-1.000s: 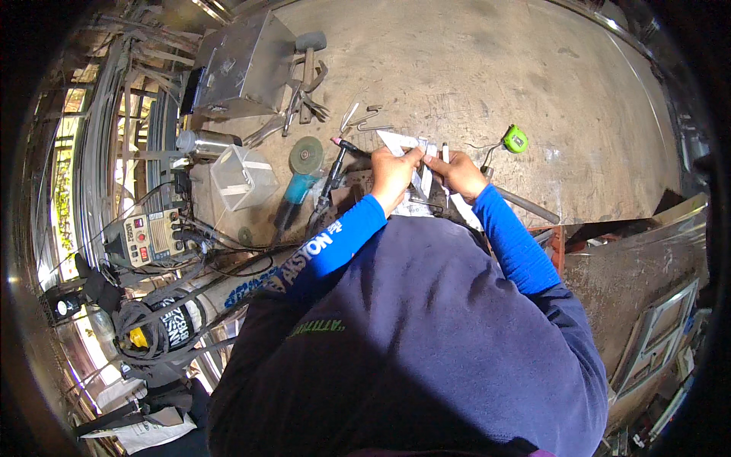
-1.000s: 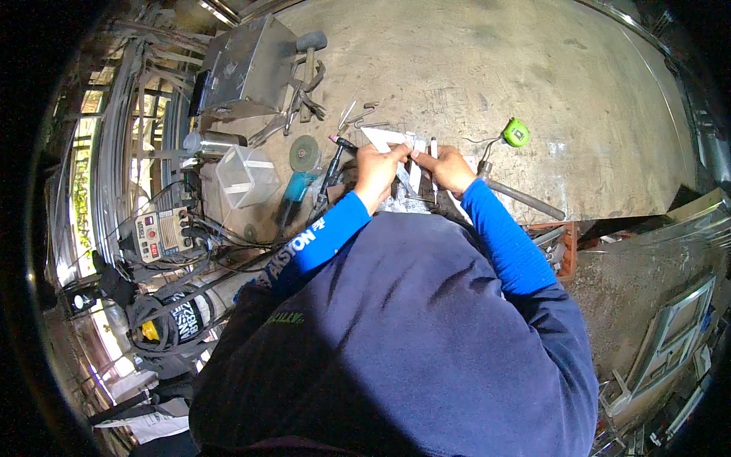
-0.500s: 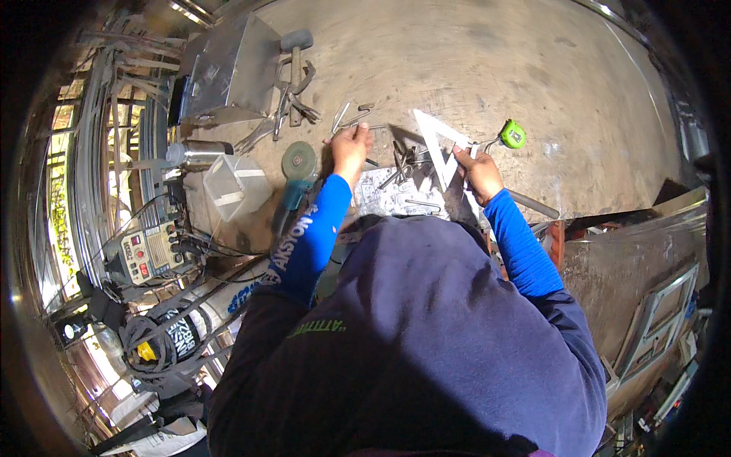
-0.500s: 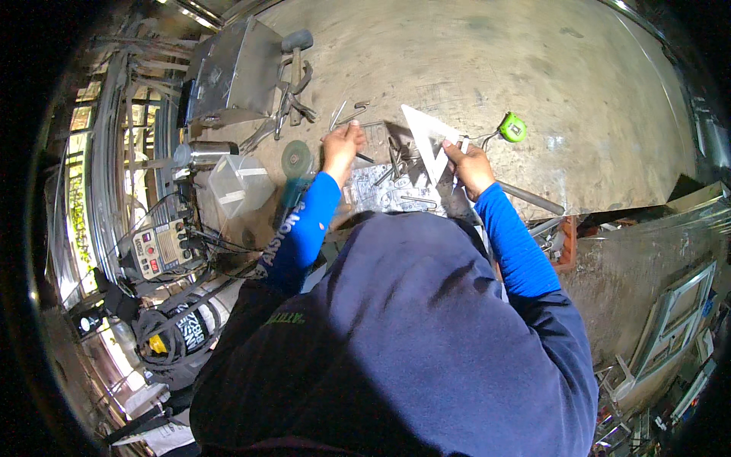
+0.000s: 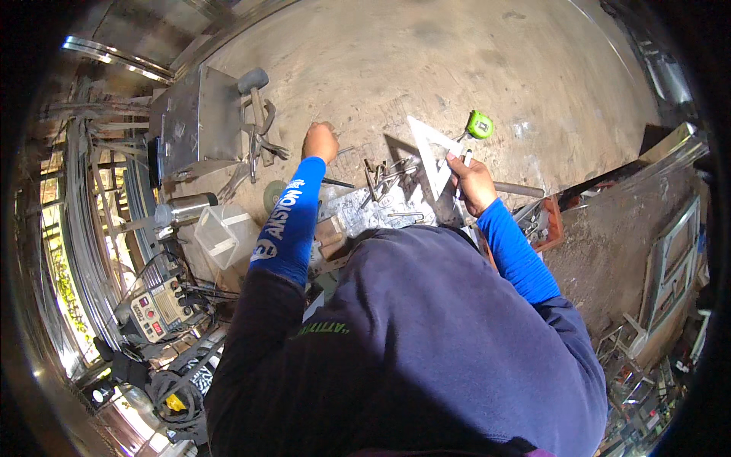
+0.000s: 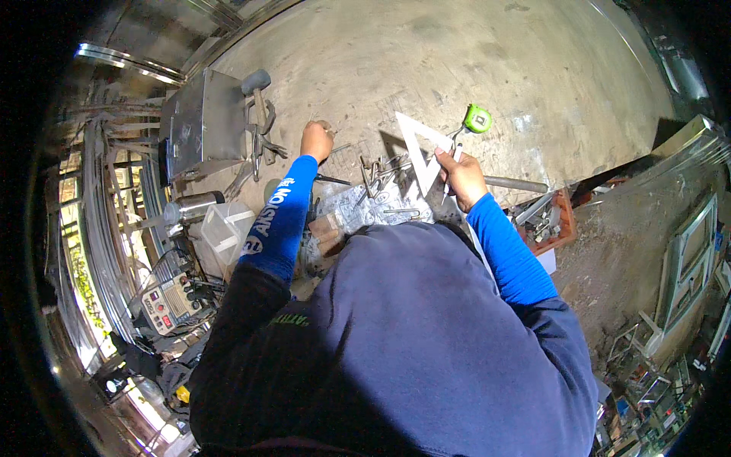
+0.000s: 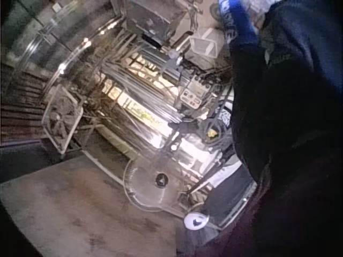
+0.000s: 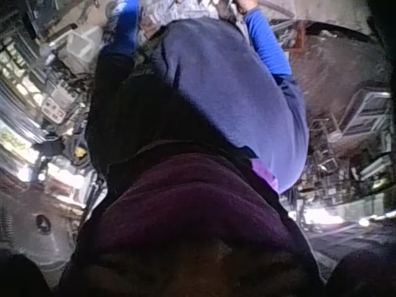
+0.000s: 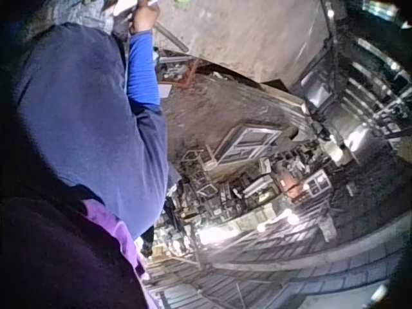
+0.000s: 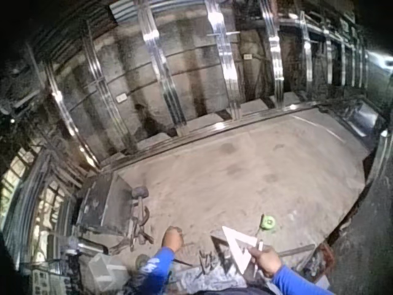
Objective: The person uses a tape measure and a marker to measure and mark a metal angle bracket on a workbench. They repeatedly measure different sections and draw lines along the edges of the bracket.
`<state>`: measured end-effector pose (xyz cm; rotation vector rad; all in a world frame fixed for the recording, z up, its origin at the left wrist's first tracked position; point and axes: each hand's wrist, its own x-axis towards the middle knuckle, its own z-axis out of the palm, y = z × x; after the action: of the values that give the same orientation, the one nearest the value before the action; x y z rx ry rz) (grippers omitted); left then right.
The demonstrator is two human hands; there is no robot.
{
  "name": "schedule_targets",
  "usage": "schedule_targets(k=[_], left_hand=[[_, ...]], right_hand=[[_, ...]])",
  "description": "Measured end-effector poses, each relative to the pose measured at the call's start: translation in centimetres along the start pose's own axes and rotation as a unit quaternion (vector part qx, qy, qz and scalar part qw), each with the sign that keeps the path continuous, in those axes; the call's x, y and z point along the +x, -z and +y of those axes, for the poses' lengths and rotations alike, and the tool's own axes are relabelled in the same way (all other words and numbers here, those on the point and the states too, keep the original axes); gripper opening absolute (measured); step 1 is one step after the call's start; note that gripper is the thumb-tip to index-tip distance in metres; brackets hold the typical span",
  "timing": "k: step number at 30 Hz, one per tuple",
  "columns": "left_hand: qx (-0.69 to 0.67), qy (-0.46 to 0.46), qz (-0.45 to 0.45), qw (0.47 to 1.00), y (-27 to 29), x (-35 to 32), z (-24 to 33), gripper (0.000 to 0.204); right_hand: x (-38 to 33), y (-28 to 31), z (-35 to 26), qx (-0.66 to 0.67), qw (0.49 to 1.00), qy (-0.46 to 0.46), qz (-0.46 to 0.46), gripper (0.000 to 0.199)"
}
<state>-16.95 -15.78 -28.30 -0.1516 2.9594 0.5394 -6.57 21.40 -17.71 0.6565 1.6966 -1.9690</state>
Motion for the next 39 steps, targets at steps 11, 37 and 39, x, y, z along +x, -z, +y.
schedule_targets(k=[11, 37, 39], left_hand=[[-0.608, 0.008, -0.030, 0.794, 9.3, -6.9, 9.4, 0.015], [-0.723, -0.071, 0.036, 0.686, 19.3, -20.4, 20.9, 0.029], [-0.720, -0.074, 0.036, 0.689, 19.5, -20.6, 20.8, 0.027]], right_hand=[[-1.8, -3.1, -4.7, -0.025, 0.971, 0.162, -0.175, 0.021], [-11.6, -7.0, -10.5, -0.041, 0.933, 0.266, -0.237, 0.021], [-12.3, -6.6, -11.4, -0.058, 0.928, 0.255, -0.264, 0.023]])
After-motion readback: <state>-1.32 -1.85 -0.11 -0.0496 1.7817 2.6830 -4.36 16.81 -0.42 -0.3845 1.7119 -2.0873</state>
